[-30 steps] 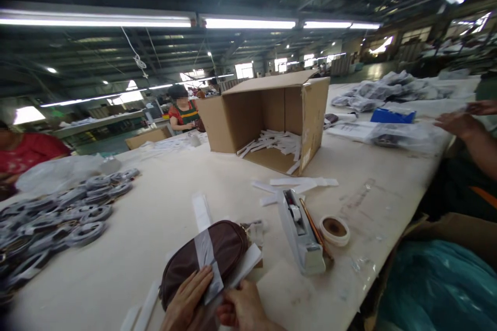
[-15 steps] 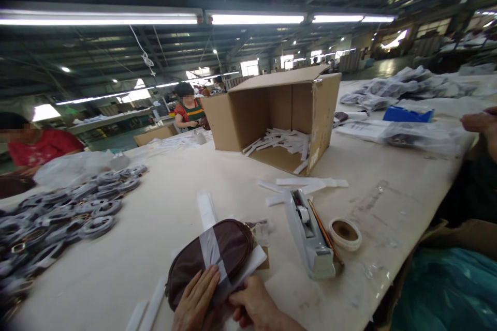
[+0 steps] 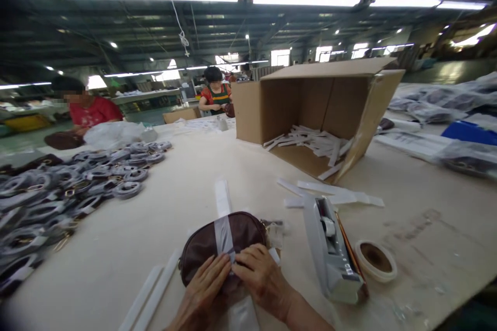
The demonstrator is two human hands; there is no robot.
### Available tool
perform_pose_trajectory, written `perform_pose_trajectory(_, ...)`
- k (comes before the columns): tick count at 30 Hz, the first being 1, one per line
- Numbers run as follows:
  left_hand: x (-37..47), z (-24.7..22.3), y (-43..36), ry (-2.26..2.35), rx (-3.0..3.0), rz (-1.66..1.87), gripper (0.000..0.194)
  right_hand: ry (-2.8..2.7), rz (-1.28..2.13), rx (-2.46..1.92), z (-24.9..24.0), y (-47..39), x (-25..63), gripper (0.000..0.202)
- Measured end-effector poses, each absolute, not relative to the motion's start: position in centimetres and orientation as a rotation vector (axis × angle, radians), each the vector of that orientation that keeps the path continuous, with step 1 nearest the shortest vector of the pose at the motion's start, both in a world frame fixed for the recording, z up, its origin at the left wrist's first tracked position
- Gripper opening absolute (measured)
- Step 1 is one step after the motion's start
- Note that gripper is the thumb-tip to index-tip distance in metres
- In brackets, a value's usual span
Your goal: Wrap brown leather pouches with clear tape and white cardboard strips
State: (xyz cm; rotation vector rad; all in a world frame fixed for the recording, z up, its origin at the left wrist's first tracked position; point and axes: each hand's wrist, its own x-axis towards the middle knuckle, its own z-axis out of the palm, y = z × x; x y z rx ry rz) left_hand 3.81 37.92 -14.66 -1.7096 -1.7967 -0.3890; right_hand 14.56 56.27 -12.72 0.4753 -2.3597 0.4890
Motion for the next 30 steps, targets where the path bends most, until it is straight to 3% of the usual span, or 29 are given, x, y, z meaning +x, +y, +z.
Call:
perform_pose_trajectory(7, 4.0, -14.4, 37.3, -1.886, -1.775, -0.386, 0.049, -2.259, 0.332, 0.482, -13.7, 56.0, 14.8, 0.023)
perform_pose_trajectory(12, 4.3, -15.4, 37.7, -1.846, -1.709, -0.564, 0.047, -2.218, 0.327, 0.415, -14.7, 55.7, 14.7, 0.021)
perform_pose_trajectory(23, 5.1, -13.7, 38.5, -1.794, -1.64, -0.585, 0.034, -2.287, 0.371, 0.35, -14.1, 55.0, 16.9, 0.031)
perform_pose_trajectory(30, 5.3, -13.4, 38.6, -1.817, -1.596, -0.674, 0.036, -2.451, 0.331, 0.186, -18.2, 52.5, 18.4, 0.023)
